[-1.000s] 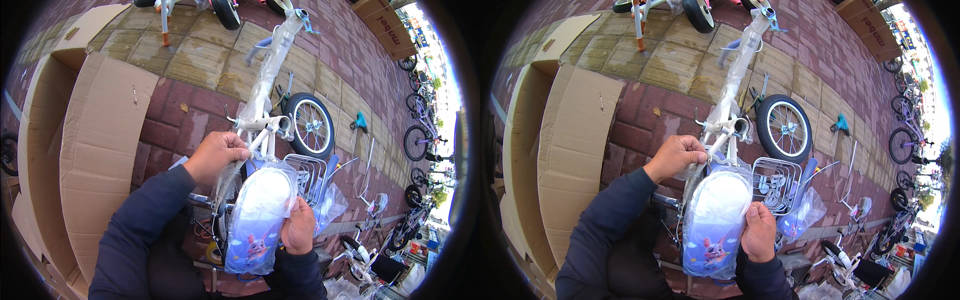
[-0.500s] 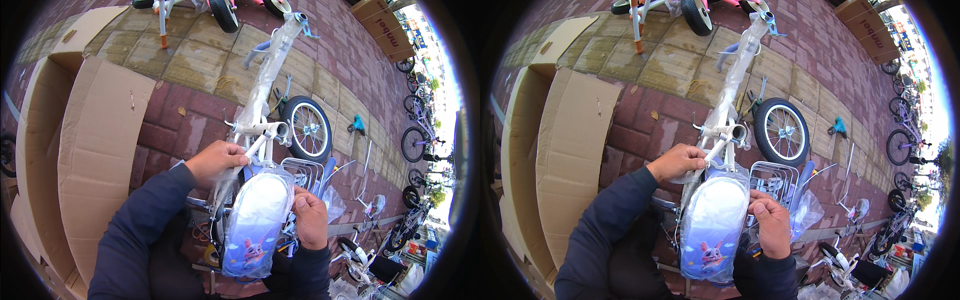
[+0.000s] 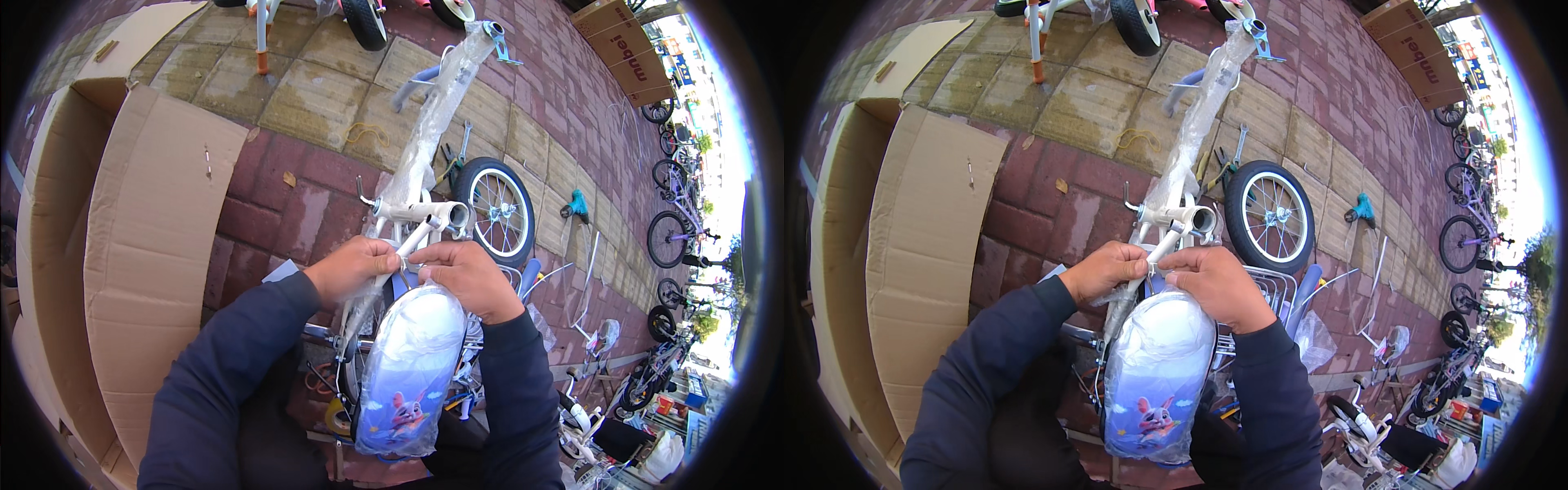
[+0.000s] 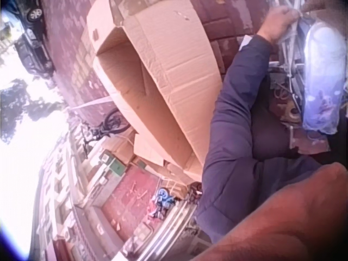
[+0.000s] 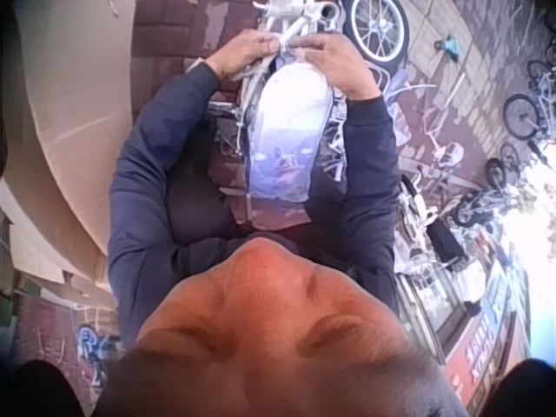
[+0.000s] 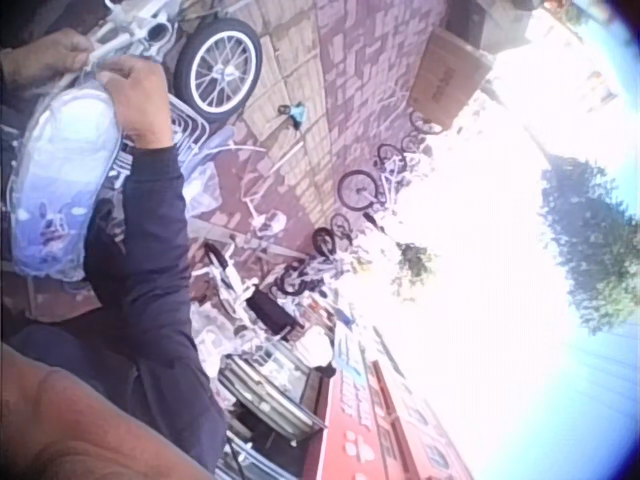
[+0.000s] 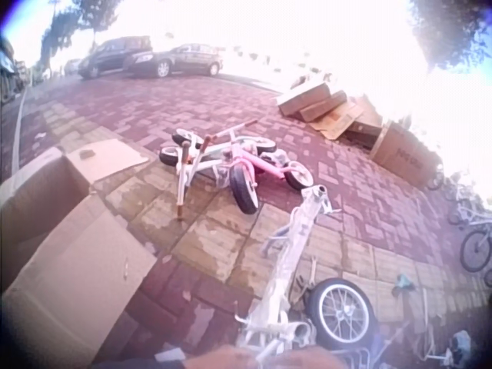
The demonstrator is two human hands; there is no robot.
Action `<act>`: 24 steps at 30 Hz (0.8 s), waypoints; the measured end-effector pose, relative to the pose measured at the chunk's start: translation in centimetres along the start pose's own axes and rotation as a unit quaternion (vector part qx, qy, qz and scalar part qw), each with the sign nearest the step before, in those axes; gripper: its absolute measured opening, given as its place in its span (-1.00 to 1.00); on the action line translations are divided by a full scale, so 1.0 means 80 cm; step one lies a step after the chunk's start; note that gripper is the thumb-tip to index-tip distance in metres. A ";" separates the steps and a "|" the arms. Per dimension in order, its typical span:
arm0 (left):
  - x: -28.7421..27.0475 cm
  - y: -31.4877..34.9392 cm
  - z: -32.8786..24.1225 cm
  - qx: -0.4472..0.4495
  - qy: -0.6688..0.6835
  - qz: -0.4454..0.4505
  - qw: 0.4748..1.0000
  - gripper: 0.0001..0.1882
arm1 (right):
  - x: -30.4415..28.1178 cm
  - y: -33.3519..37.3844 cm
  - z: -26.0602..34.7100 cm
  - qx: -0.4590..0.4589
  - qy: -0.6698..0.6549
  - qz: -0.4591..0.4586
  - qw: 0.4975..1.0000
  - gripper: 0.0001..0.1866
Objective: The person assembles a bicycle by attaching a rear fender to the frame. They use a wrench to tighten bolts and secure the fender in place.
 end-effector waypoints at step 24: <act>-0.008 -0.014 0.016 0.048 -0.102 -0.018 0.993 -0.64 | 0.031 -0.002 0.036 0.035 0.270 -0.162 0.949 -0.84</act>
Point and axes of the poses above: each hand's wrist, its own y-axis away from the middle knuckle, its own x-axis out of the palm, z = x × y, the point moved 5 cm from there along -y, towards the middle knuckle, and after that the axes turned 8 degrees about x, right-handed, at the moved point
